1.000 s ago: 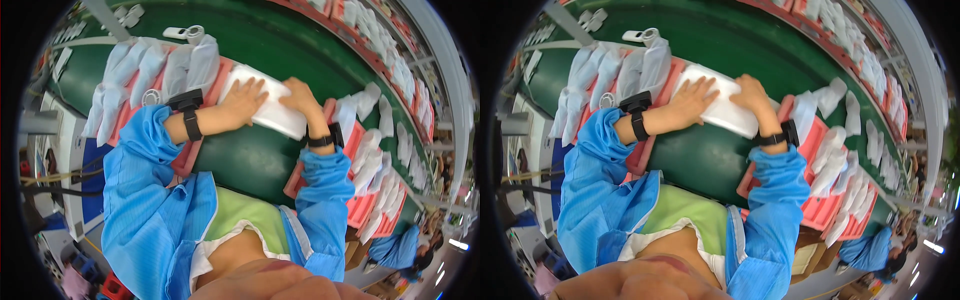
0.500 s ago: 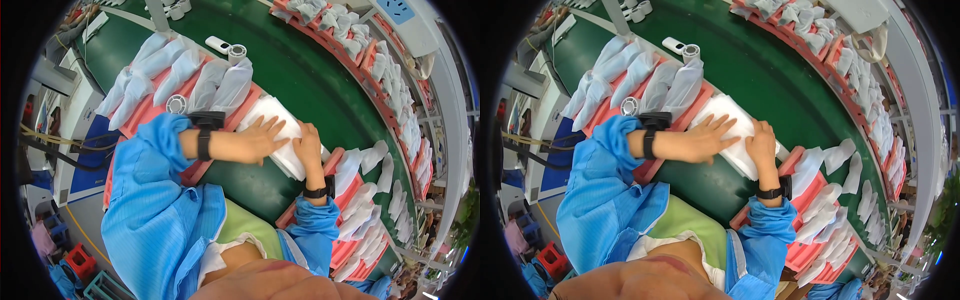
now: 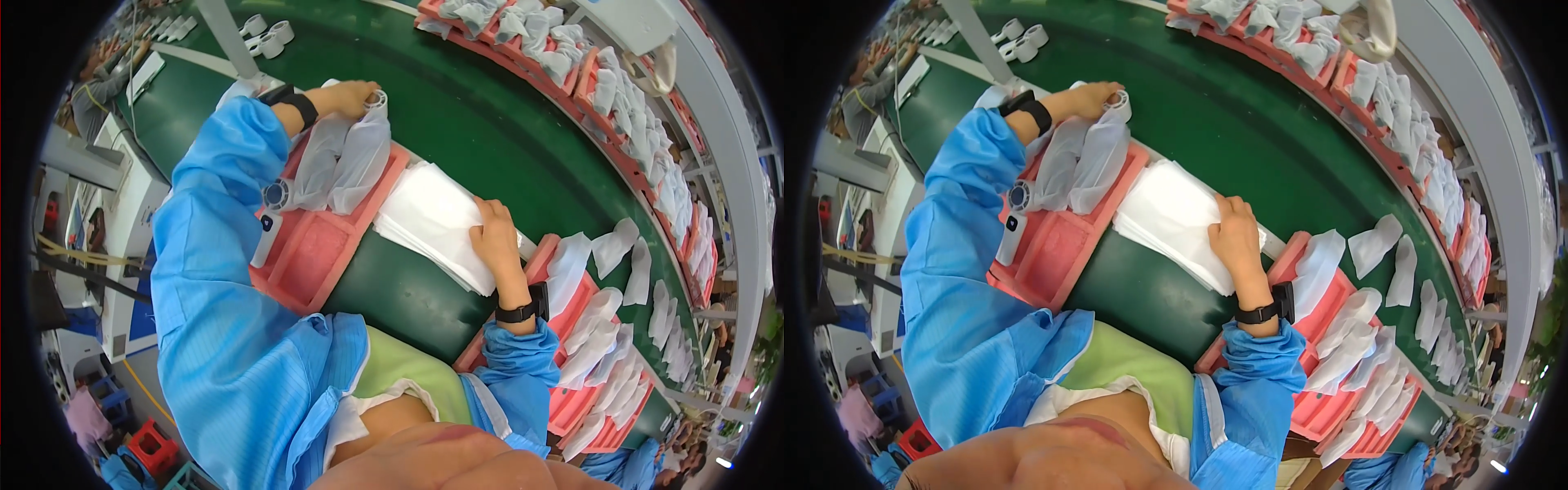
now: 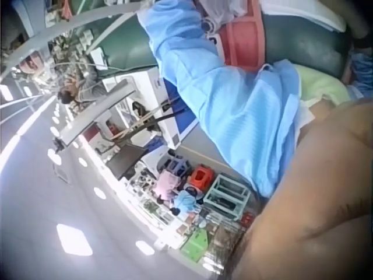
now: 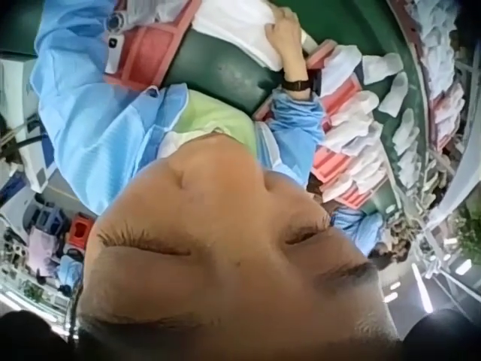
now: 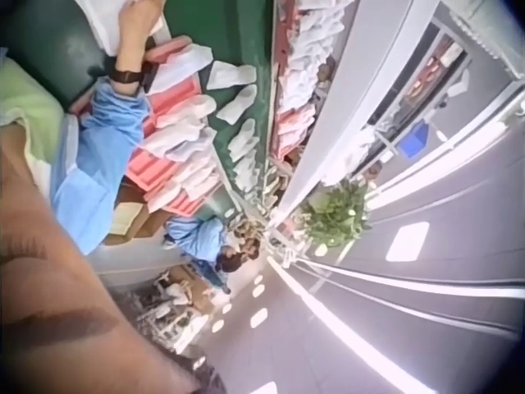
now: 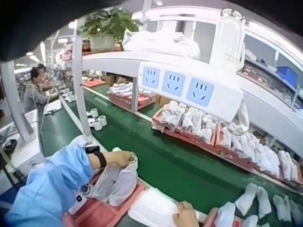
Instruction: The person wraps handheld fans in white foam sheets and places them into the compartments of a pink tray. After filling the tray, the person moves it aside, pulls a new pink tray forward, and continues the process.
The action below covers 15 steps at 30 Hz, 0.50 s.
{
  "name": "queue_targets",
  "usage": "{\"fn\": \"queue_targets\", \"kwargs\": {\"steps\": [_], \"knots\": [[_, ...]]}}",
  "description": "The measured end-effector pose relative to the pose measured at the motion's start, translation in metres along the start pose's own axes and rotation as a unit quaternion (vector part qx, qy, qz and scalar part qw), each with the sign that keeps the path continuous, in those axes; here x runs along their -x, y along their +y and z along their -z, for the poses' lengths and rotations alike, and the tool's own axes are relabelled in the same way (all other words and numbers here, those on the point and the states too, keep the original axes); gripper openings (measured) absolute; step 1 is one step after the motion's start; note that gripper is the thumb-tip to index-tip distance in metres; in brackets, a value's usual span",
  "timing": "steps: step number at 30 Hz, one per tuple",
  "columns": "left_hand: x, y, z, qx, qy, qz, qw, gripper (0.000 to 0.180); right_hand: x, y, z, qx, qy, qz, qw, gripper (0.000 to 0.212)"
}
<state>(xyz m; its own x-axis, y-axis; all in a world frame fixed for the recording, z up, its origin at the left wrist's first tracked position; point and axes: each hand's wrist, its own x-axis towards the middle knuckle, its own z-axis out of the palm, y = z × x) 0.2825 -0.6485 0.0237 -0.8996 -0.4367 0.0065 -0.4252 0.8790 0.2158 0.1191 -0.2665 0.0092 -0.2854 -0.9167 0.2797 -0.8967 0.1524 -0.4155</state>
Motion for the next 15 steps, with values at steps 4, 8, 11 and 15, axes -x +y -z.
{"fn": "queue_targets", "kwargs": {"steps": [4,8,11,15], "knots": [[-0.012,0.013,0.002,0.026,-0.056,-0.001,0.998,0.05,0.002,0.0,0.004,-0.007,-0.009,-0.024,1.0,0.045],[0.0,0.036,0.037,0.104,0.028,-0.034,0.994,0.053,0.001,-0.002,0.013,-0.004,0.043,-0.003,0.999,0.047],[0.022,0.091,0.07,0.238,0.139,-0.141,0.951,0.058,-0.004,-0.03,0.044,-0.027,0.139,0.011,0.99,0.05],[0.09,0.204,0.097,0.143,0.141,-0.143,0.969,0.054,0.0,-0.093,0.079,-0.147,0.279,-0.001,0.949,0.063]]}}
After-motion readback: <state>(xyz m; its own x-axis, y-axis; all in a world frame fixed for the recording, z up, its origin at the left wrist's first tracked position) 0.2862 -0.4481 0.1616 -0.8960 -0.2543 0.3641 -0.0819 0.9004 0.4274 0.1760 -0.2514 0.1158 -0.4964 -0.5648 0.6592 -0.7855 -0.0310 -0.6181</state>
